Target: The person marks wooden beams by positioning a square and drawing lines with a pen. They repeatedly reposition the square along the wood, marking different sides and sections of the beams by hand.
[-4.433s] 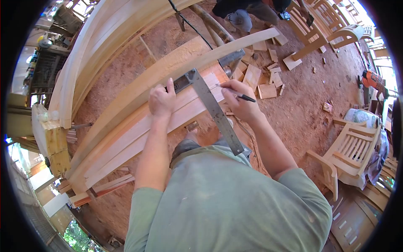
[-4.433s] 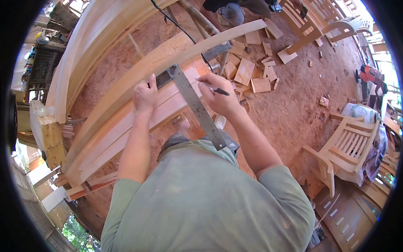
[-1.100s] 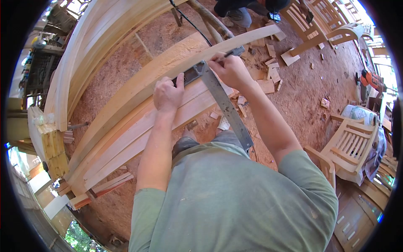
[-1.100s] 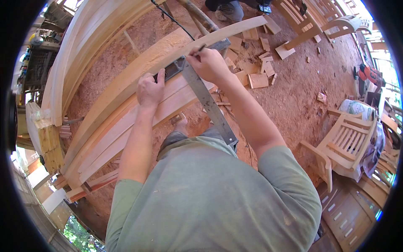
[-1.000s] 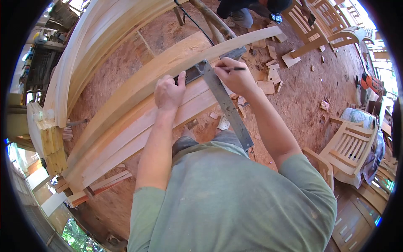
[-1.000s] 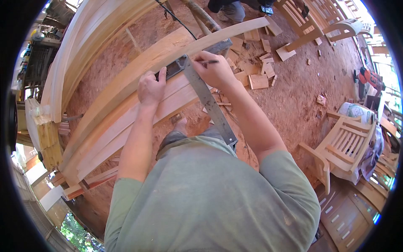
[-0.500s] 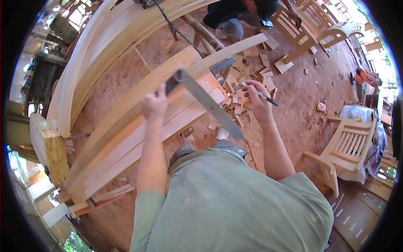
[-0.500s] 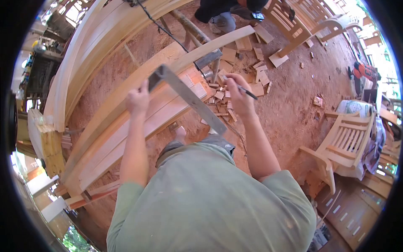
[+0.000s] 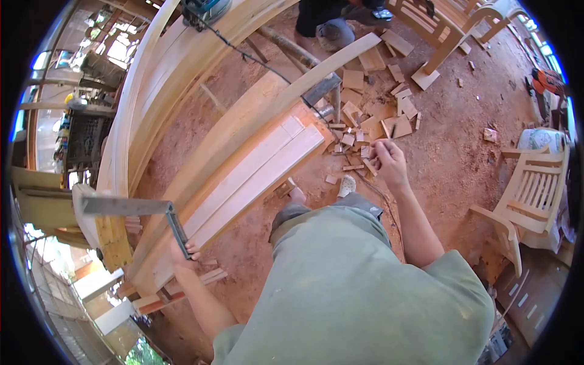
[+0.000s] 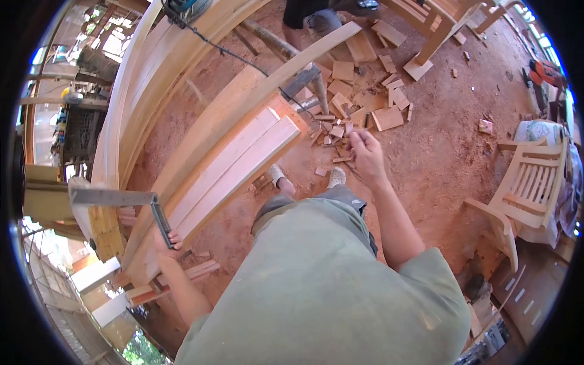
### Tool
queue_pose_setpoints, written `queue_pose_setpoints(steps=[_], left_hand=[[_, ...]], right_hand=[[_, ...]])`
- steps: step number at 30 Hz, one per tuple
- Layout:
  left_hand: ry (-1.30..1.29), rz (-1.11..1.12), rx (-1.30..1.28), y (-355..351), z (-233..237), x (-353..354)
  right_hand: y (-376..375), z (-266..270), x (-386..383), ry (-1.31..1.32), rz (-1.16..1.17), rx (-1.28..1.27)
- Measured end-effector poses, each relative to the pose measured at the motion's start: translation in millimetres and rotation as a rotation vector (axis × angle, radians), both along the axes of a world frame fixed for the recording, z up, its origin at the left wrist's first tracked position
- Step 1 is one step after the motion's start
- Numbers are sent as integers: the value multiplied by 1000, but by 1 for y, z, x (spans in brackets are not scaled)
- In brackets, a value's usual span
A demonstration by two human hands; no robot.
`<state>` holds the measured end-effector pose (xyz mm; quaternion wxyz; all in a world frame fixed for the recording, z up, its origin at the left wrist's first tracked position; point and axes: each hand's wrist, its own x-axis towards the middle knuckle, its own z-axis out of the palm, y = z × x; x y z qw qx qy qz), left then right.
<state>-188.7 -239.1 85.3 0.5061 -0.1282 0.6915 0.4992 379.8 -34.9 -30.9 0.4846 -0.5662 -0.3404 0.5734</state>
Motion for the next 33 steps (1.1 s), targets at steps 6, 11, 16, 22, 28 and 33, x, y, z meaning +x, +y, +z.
queue_pose_setpoints(steps=[6, 11, 16, 22, 28, 33], left_hand=[[-823, -204, 331, -22, -45, 132], [-1091, -579, 351, 17, -76, 205], [-955, -777, 45, 72, -78, 218], [-558, -889, 171, 118, -89, 222], [-351, -864, 289, 107, -97, 206], [-320, -586, 257, 105, -93, 224]], right_hand=[[-10, 5, -67, 48, 735, 50], [-14, 47, -105, -65, 966, 52], [-12, 31, -109, 93, 1006, -127], [-4, 12, -85, 114, 786, -235], [-2, 25, -98, 182, 672, -316], [2, 25, -104, 259, 586, -425]])
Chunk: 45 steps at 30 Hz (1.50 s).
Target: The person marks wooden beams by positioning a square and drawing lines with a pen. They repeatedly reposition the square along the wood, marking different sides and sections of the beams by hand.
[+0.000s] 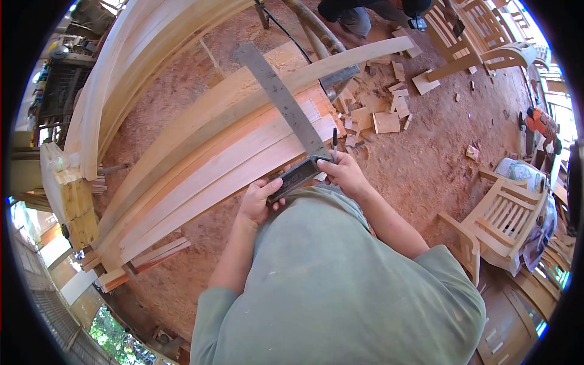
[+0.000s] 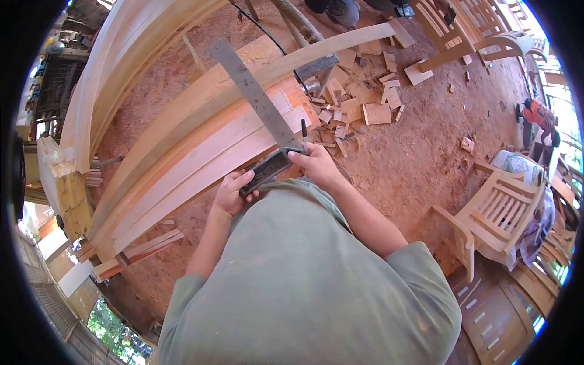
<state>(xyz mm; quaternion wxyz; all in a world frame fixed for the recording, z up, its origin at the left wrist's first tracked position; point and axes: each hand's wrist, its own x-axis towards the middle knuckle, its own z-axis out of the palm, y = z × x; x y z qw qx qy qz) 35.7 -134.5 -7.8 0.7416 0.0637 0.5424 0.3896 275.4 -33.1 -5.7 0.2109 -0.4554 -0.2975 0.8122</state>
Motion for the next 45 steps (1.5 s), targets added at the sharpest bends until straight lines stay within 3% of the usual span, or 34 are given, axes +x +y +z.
queue_pose_setpoints(steps=[2, 8, 33, 35, 36, 38, 39, 41, 43, 45], left_hand=[[-33, 124, -22, 2, -12, 6], [27, 339, -111, 18, 12, 24], [135, 398, -94, 15, 7, 31], [146, 416, -88, 15, 9, 32], [147, 416, -87, 16, 8, 32], [154, 414, -91, 16, 8, 32], [155, 417, -91, 16, 8, 32], [187, 416, -98, 16, 8, 34], [183, 414, -91, 16, 10, 34], [176, 412, -82, 16, 10, 35]], right_hand=[[1, -19, 8, -54, -10, 24], [16, -10, 10, -95, 20, 4], [24, -18, 9, -150, 121, 170], [25, -23, 11, -326, 118, 447], [29, -19, 16, -325, 117, 448], [37, -2, 31, -737, 145, 736], [39, 3, 37, -735, 147, 736], [43, 12, 47, -717, -86, 614], [49, 26, 52, -590, -69, 532], [49, 20, 53, -445, -164, 931]])
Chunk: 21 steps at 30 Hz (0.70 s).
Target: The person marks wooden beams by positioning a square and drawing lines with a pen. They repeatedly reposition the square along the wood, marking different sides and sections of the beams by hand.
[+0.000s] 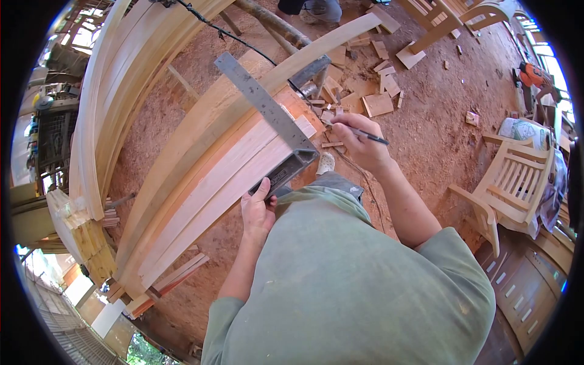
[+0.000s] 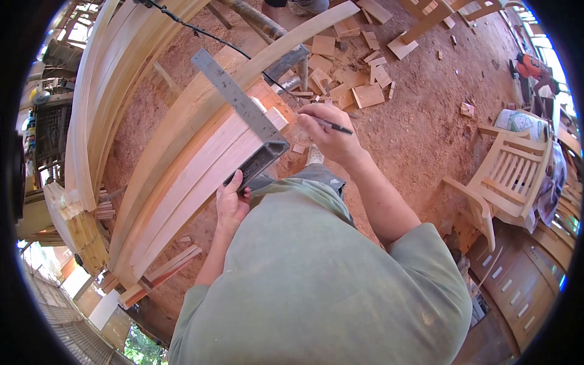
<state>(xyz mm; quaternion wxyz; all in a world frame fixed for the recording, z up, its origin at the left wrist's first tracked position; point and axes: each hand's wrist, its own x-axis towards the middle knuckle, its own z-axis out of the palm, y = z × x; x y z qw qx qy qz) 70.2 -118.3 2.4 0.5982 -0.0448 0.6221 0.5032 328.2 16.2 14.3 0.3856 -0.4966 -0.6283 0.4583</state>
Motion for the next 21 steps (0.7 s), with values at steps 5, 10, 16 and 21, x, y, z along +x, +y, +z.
queue_pose_setpoints(steps=[5, 10, 16, 21], left_hand=[[23, 17, 1, 0, -3, 1], [26, 20, 4, -2, -6, 1], [31, 20, 1, -2, -7, 1], [46, 21, 6, -1, -5, 4]], right_hand=[[-1, 10, -11, -18, 116, 123], [-3, 8, -26, -14, 170, 98], [4, 8, -33, -81, 230, 169], [6, 9, -35, -155, 220, 240]])
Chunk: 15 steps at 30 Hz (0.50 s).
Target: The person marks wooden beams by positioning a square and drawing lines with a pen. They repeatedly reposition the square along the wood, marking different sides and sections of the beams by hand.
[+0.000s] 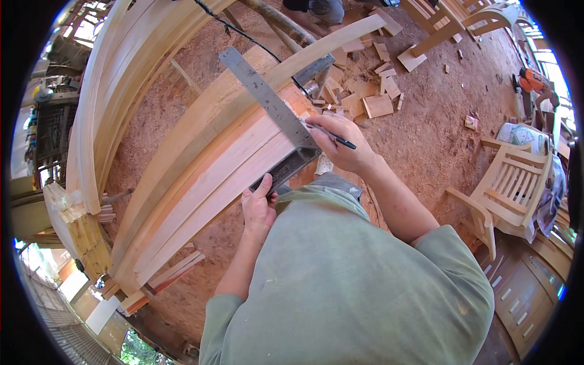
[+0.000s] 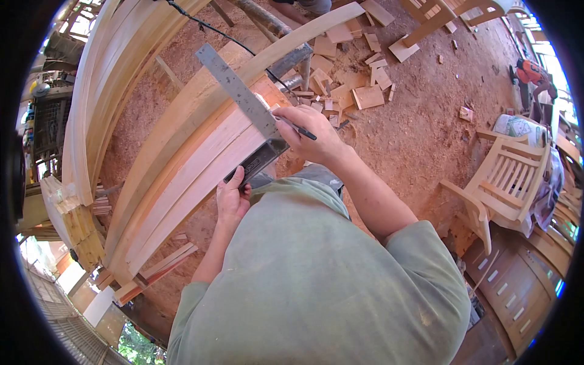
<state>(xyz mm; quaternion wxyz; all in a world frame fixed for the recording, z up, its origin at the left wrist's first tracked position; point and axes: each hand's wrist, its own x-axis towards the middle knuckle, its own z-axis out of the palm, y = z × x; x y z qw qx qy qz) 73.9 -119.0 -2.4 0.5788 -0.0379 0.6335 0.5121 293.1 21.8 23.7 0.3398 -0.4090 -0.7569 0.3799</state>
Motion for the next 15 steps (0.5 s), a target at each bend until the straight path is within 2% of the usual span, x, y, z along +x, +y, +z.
queue_pose_setpoints(steps=[9, 15], left_hand=[[15, -11, 11, 1, 3, 1], [9, -22, 28, 0, -1, -1]], right_hand=[[6, 9, 3, -84, 80, 16], [6, 11, -4, -51, 40, 35]])
